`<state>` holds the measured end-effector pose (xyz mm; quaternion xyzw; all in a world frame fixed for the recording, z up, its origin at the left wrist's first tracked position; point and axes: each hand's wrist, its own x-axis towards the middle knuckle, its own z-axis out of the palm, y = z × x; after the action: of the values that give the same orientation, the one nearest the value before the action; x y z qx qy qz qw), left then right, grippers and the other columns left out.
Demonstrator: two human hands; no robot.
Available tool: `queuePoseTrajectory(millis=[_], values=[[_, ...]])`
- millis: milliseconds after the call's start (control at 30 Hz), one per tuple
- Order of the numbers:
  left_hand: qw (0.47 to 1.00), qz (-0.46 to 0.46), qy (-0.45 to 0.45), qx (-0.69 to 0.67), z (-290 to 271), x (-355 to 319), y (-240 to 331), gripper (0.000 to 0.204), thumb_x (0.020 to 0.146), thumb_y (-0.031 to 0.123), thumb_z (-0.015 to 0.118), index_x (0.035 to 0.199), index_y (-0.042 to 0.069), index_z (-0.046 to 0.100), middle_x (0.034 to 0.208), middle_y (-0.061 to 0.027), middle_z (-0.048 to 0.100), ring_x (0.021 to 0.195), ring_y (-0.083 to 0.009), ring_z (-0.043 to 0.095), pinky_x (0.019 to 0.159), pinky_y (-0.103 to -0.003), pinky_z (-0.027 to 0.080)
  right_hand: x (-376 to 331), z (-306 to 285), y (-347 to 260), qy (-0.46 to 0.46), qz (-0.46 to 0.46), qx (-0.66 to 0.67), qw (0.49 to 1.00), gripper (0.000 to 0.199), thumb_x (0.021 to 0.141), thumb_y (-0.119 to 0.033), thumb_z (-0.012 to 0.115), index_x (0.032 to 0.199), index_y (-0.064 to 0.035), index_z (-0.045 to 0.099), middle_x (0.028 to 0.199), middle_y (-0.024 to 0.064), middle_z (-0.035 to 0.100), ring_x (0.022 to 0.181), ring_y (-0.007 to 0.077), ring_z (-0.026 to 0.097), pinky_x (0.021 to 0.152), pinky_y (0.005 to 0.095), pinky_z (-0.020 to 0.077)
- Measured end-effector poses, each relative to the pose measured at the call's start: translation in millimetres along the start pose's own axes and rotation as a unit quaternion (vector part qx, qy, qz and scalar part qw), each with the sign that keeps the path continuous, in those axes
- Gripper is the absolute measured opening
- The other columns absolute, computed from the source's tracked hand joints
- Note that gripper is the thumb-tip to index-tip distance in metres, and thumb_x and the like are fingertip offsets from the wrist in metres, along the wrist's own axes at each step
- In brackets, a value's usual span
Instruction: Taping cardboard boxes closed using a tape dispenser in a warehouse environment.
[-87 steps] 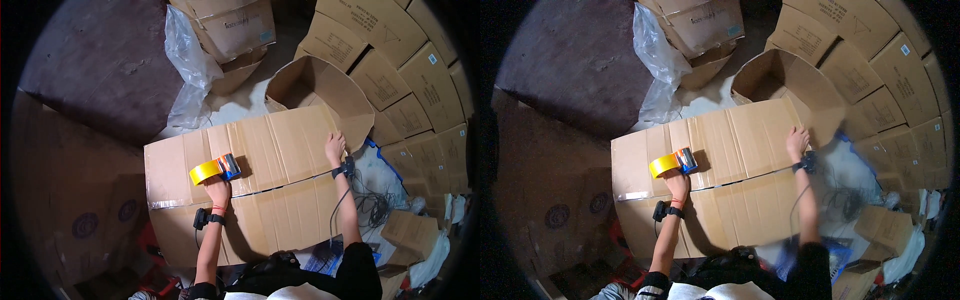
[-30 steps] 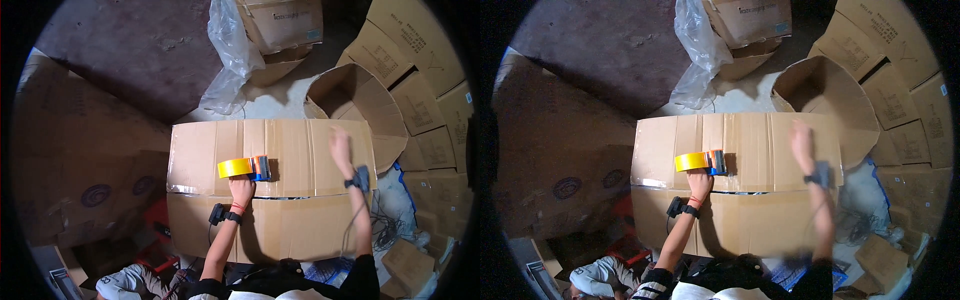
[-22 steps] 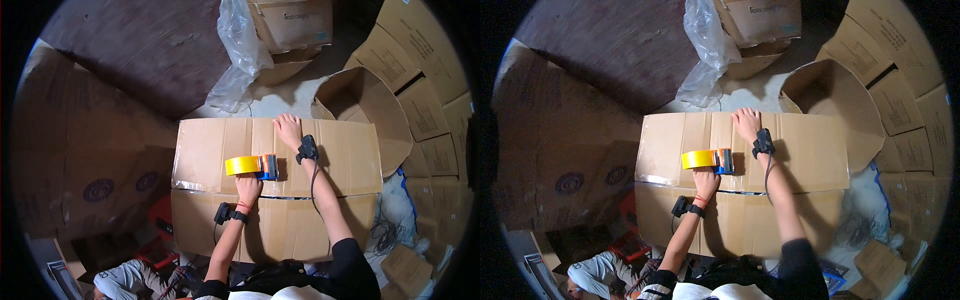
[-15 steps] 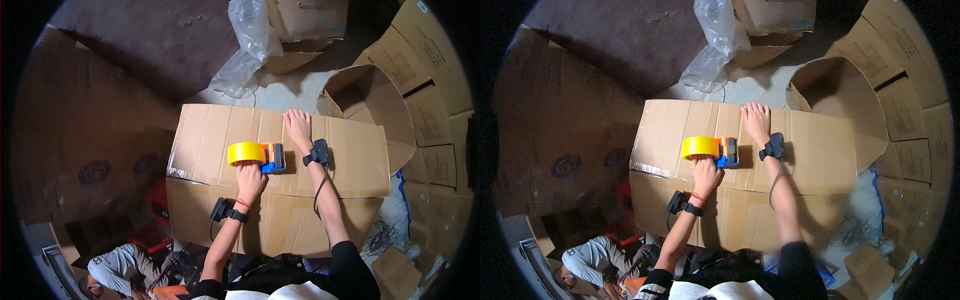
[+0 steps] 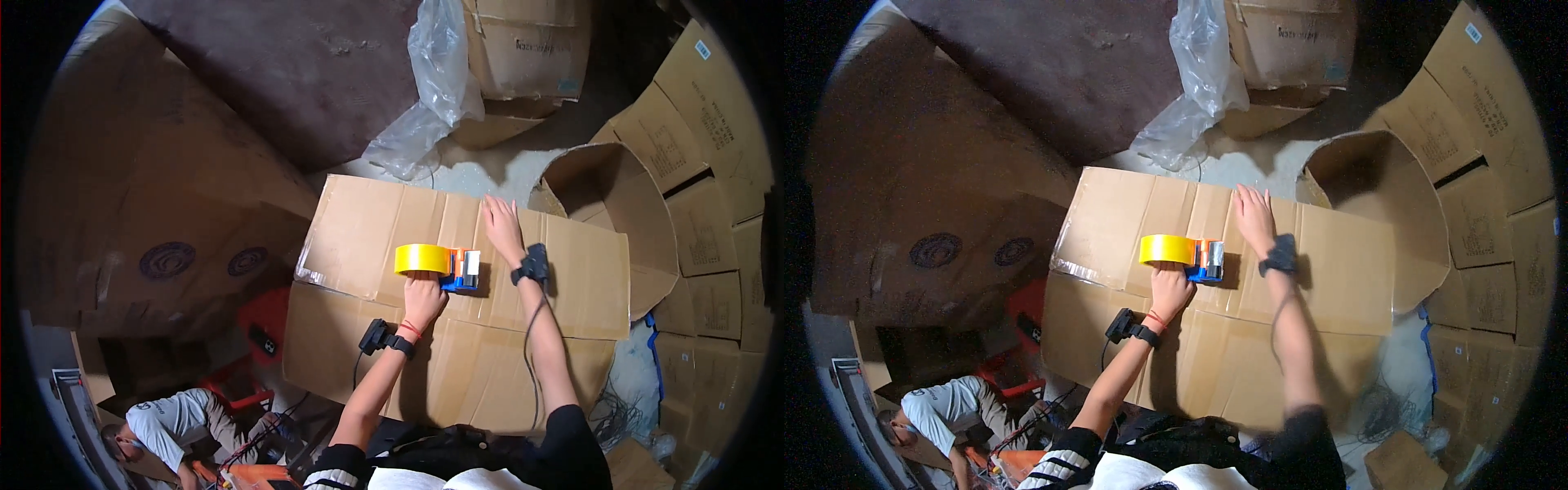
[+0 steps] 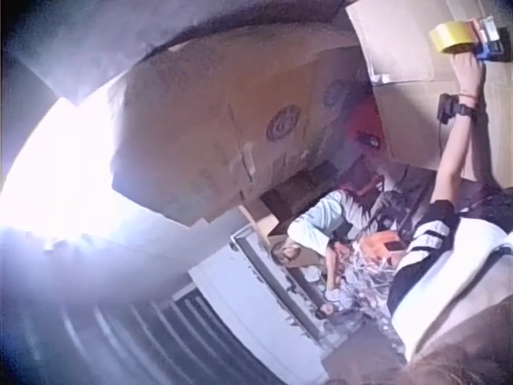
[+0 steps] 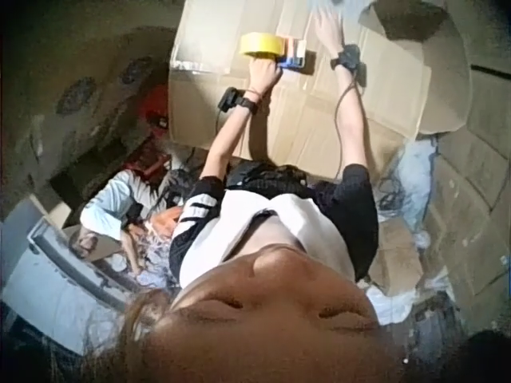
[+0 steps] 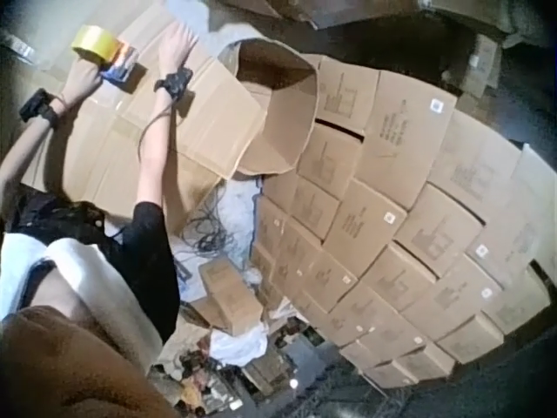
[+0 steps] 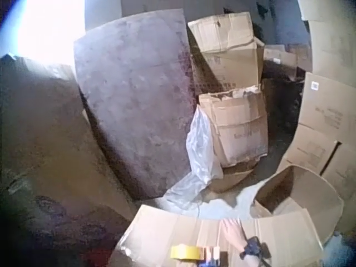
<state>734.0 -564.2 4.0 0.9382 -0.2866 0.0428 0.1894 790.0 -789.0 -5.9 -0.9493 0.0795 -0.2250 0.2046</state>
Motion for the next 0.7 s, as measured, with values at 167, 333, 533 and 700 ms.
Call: queuePoseTrajectory(millis=[167, 333, 533, 700], values=[[0.998, 0.017, 0.025, -0.057, -31.6, 19.6, 0.1, 0.028, 0.063, 0.011, 0.053, 0.088, -0.001, 0.05, 0.083, -0.0155, 0.051, 0.084, -0.0311, 0.048, 0.08, -0.04, 0.033, -27.7, -80.4, -15.4, -0.064, 0.114, 0.247, 0.96, 0.024, 0.089, -0.011, 0.041, 0.111, -0.0028, 0.047, 0.103, 0.0127, 0.056, 0.082, 0.0174, 0.059, 0.071, 0.0282, 0.0454], [0.856, -0.07, -0.057, -0.51, -114.3, 5.5, 0.3, 0.037, 0.077, 0.009, 0.057, 0.11, 0.0, 0.045, 0.101, -0.0064, 0.053, 0.094, -0.0183, 0.049, 0.087, -0.031, 0.037, -53.5, -183.6, -86.6, -0.071, 0.122, 0.388, 0.911, 0.024, 0.087, -0.008, 0.044, 0.11, -0.0034, 0.048, 0.101, 0.0094, 0.057, 0.08, 0.0149, 0.059, 0.072, 0.0262, 0.0454], [0.904, 0.033, -0.035, -0.425, -231.0, -87.6, 21.0, 0.042, 0.074, 0.005, 0.058, 0.114, 0.002, 0.048, 0.111, -0.0105, 0.054, 0.102, -0.021, 0.051, 0.089, -0.031, 0.039, -73.7, -284.4, -203.8, -0.118, -0.045, 0.324, 0.938, 0.024, 0.08, -0.005, 0.055, 0.105, -0.0033, 0.053, 0.099, 0.0097, 0.057, 0.085, 0.0182, 0.058, 0.075, 0.028, 0.0461], [0.925, 0.044, -0.007, -0.378, -282.4, -161.4, 29.3, 0.045, 0.07, 0.008, 0.058, 0.114, 0.007, 0.048, 0.108, -0.0125, 0.053, 0.101, -0.0298, 0.048, 0.09, -0.036, 0.034, -97.4, -310.4, -278.0, -0.162, -0.291, 0.335, 0.882, 0.034, 0.073, -0.014, 0.065, 0.104, -0.0057, 0.054, 0.1, 0.0084, 0.053, 0.094, 0.0244, 0.053, 0.079, 0.0319, 0.0443]])
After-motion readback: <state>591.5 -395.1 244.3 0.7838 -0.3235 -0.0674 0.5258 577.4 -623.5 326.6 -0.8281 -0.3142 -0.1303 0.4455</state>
